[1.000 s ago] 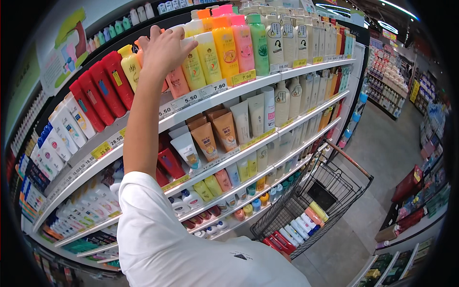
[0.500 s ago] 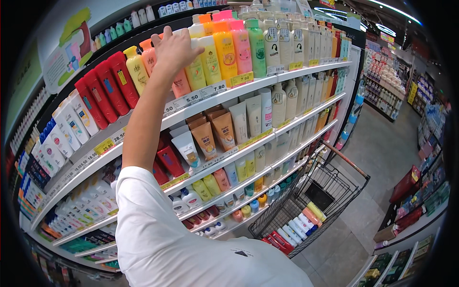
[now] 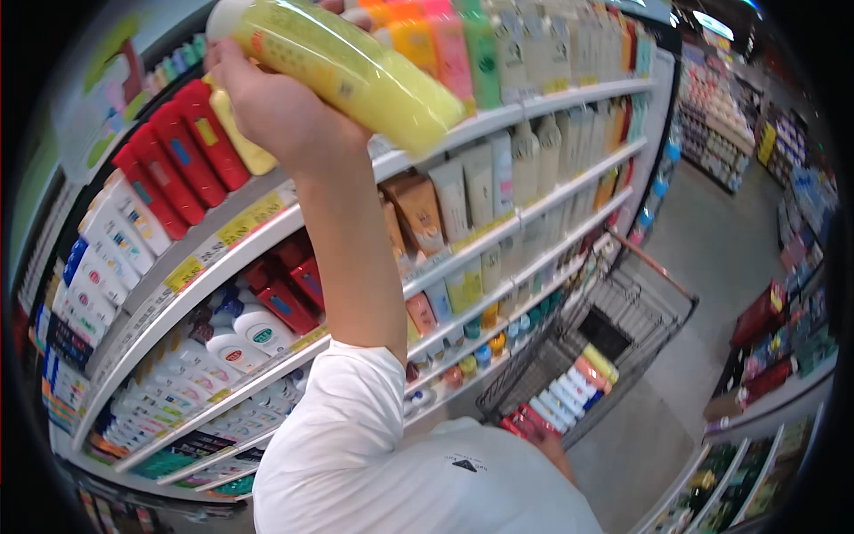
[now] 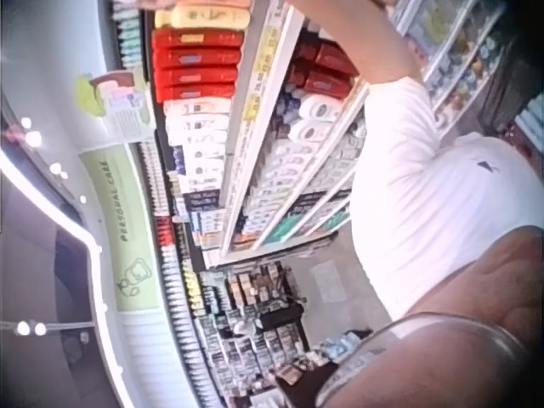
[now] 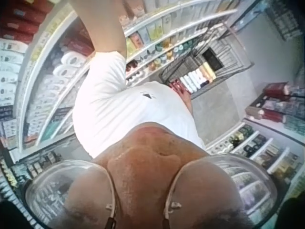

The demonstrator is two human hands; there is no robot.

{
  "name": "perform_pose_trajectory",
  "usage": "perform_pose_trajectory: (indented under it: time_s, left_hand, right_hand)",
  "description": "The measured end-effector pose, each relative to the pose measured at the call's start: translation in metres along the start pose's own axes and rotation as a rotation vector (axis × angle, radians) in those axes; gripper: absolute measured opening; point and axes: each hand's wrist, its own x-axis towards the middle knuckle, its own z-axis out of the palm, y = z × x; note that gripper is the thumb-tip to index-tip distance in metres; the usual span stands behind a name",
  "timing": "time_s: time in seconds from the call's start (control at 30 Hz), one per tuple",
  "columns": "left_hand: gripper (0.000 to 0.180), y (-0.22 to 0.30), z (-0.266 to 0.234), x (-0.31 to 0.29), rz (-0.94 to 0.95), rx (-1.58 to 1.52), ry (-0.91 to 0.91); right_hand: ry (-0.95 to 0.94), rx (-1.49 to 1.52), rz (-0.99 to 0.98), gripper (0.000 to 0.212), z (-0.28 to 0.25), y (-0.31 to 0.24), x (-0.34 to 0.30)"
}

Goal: The person is picking up, inspecting, and putting various personal care bottles into a shopping cart in a supermarket aisle.

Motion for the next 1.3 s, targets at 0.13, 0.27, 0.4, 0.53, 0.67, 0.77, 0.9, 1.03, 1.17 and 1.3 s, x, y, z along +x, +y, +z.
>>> perform_pose_trajectory:
  time_s: [0.13, 0.27, 0.4, 0.53, 0.67, 0.77, 0.9, 1.03, 1.17, 1.3]
  left_hand:
    - [0.049, -0.07, 0.004, -0.104, -0.794, -0.591, -0.29]
    - [0.049, -0.086, -0.002, -0.201, -1.363, -0.975, -0.288]
    - [0.055, -0.151, -0.026, -0.27, -1.716, -1.471, -0.258]
    - [0.057, -0.145, -0.02, -0.302, -1.869, -1.194, 0.032]
    - [0.051, -0.172, -0.052, -0.349, -1.834, -1.092, -0.236]
    - [0.046, -0.165, -0.068, -0.382, -1.782, -0.186, -0.333]
    - [0.038, -0.189, -0.145, -0.48, -1.662, 0.235, -0.526]
    - [0.035, -0.191, -0.192, -0.513, -1.726, 0.334, -0.786]
    - [0.043, -0.208, -0.201, -0.522, -1.389, 0.369, -1.193]
    - [0.059, -0.228, -0.225, -0.52, -1.005, 0.685, -1.528]
  right_hand:
    - [0.194, 0.03, -0.084, 0.031, -0.097, -0.203, -0.02]
    - [0.479, 0.171, -0.505, 0.007, -0.152, -0.337, -0.064]
    - [0.49, 0.056, -0.557, 0.008, -0.177, -0.346, -0.053]
    - [0.465, -0.027, -0.534, 0.022, -0.176, -0.348, -0.034]
    - [0.479, 0.102, -0.358, 0.027, -0.155, -0.307, 0.0]
    - [0.614, 0.453, -0.1, 0.023, -0.098, -0.261, 0.029]
    - [0.573, 0.486, 0.122, 0.056, -0.047, -0.187, 0.056]
    - [0.503, 0.305, 0.211, 0.06, -0.019, -0.157, 0.074]
    - [0.435, 0.196, 0.296, 0.059, -0.019, -0.122, 0.099]
    - [0.649, 0.845, 0.463, 0.05, -0.016, -0.067, 0.137]
